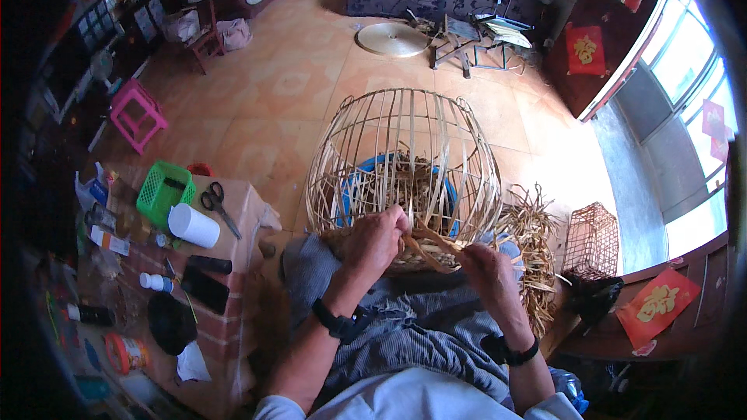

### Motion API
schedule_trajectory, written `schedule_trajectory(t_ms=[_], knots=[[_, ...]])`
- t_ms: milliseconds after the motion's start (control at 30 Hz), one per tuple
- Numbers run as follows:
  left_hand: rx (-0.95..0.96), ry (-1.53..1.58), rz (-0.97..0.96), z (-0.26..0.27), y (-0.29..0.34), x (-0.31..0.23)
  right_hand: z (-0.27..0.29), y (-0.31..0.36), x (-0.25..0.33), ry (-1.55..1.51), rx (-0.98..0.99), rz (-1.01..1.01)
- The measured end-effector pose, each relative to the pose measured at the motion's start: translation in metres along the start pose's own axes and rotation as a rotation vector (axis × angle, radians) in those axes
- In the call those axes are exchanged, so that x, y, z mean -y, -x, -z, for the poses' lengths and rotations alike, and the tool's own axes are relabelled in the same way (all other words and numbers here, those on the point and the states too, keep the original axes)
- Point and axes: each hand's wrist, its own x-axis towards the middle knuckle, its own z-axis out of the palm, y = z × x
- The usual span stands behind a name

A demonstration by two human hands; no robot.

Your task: The recorder is weaving thin bamboo strips into a large circular bamboo cage frame while sitting on the floor.

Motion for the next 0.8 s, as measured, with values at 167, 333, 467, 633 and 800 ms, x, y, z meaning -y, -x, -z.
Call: schedule_trajectory(t_ms=[167, 333, 467, 633, 800], knots=[[-0.013, 0.133, 0.030, 0.001, 0.001, -0.002, -0.002, -0.018, 0.010, -0.260, 0.163, -0.225], [-0.009, 0.248, 0.041, -0.002, 0.001, 0.005, -0.005, -0.023, 0.011, -0.173, 0.148, -0.170], [0.032, 0.311, 0.086, -0.002, 0.005, 0.008, -0.003, -0.020, 0.004, -0.131, 0.119, -0.109], [0.045, 0.244, 0.094, 0.002, 0.002, -0.002, 0.004, -0.017, 0.003, -0.047, 0.064, -0.136], [0.029, 0.205, 0.071, 0.006, 0.000, -0.005, 0.006, -0.024, 0.007, -0.010, 0.062, -0.024]])
